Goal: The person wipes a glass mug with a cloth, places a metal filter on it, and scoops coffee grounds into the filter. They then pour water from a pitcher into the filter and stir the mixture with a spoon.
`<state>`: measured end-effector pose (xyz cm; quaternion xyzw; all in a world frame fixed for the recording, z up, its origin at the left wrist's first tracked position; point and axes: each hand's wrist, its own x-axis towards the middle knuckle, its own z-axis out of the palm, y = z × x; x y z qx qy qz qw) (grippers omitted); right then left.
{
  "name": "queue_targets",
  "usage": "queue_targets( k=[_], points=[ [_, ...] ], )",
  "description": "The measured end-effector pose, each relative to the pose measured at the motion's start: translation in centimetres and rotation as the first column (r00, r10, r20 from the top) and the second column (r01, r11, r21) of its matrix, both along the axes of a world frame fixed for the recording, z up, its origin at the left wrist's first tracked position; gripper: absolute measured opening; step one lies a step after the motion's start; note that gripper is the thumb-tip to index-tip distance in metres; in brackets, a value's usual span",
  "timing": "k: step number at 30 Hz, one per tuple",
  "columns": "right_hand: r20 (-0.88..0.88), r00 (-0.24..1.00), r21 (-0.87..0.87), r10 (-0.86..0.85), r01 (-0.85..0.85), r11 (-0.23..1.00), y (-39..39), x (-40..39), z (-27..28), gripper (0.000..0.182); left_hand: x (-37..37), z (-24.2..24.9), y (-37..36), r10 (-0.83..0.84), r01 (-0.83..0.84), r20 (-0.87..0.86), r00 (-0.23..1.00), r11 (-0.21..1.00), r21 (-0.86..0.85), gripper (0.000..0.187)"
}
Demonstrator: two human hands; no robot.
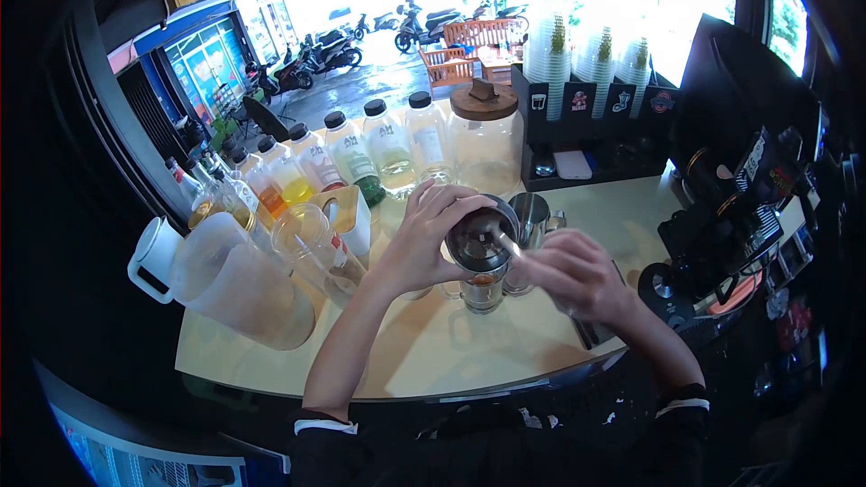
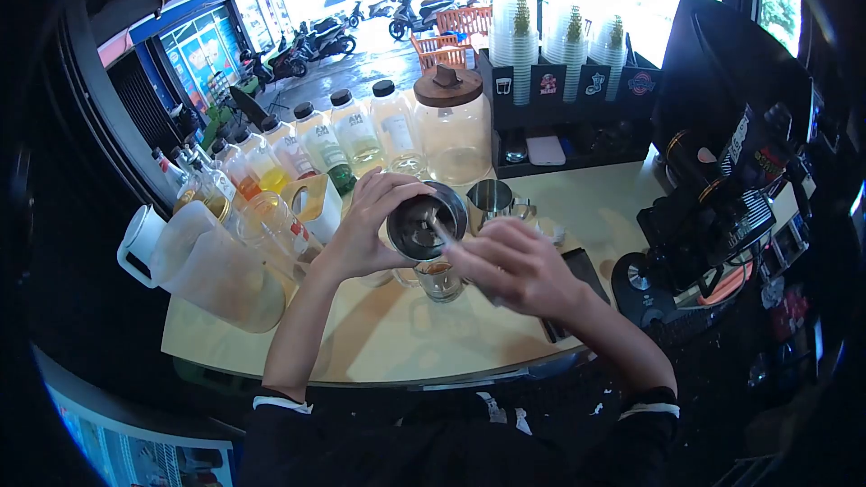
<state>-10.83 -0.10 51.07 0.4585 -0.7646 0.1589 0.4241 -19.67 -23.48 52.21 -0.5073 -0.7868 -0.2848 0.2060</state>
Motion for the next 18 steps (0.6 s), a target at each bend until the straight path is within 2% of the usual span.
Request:
queue_targets(
  k=[2,4,5,8,10,12,18],
  points=[
    [0.017,0.999,0.013,-0.034,0.034,0.999,0.0,0.19,0.3,0.046,0.16,0.18,-0.12,0.012,-0.012,-0.018,1.0,1.0,-0.008,0.077],
    [0.07,0.997,0.055,0.041,-0.045,0.997,-0.27,0.37,0.0,0.045,0.17,0.29,-0.26,0.027,-0.028,-0.038,0.999,0.999,-0.016,0.077],
    [0.024,1.0,0.079,0.014,-0.016,0.997,-0.59,0.67,0.48,0.045,0.19,0.25,-0.28,0.02,-0.02,-0.041,0.999,1.0,-0.013,0.077],
    [0.027,0.998,0.039,-0.057,0.056,0.998,0.02,0.23,0.78,0.047,0.32,0.3,-0.42,0.014,-0.014,-0.033,0.999,1.0,-0.016,0.078],
    [0.055,0.998,0.033,-0.032,0.03,0.999,-0.33,0.41,0.27,0.046,0.34,0.33,-0.5,0.019,-0.02,-0.029,0.999,1.0,-0.019,0.078],
    [0.026,0.999,0.109,0.019,-0.022,0.994,-0.9,0.82,0.19,0.043,0.41,0.09,-0.45,0.024,-0.025,-0.064,0.998,1.0,-0.018,0.077],
    [0.102,0.994,0.032,-0.038,0.035,0.999,-0.83,0.63,0.8,0.04,0.58,-0.05,-0.42,0.068,-0.068,-0.042,0.997,0.998,-0.002,0.078]
  ],
)
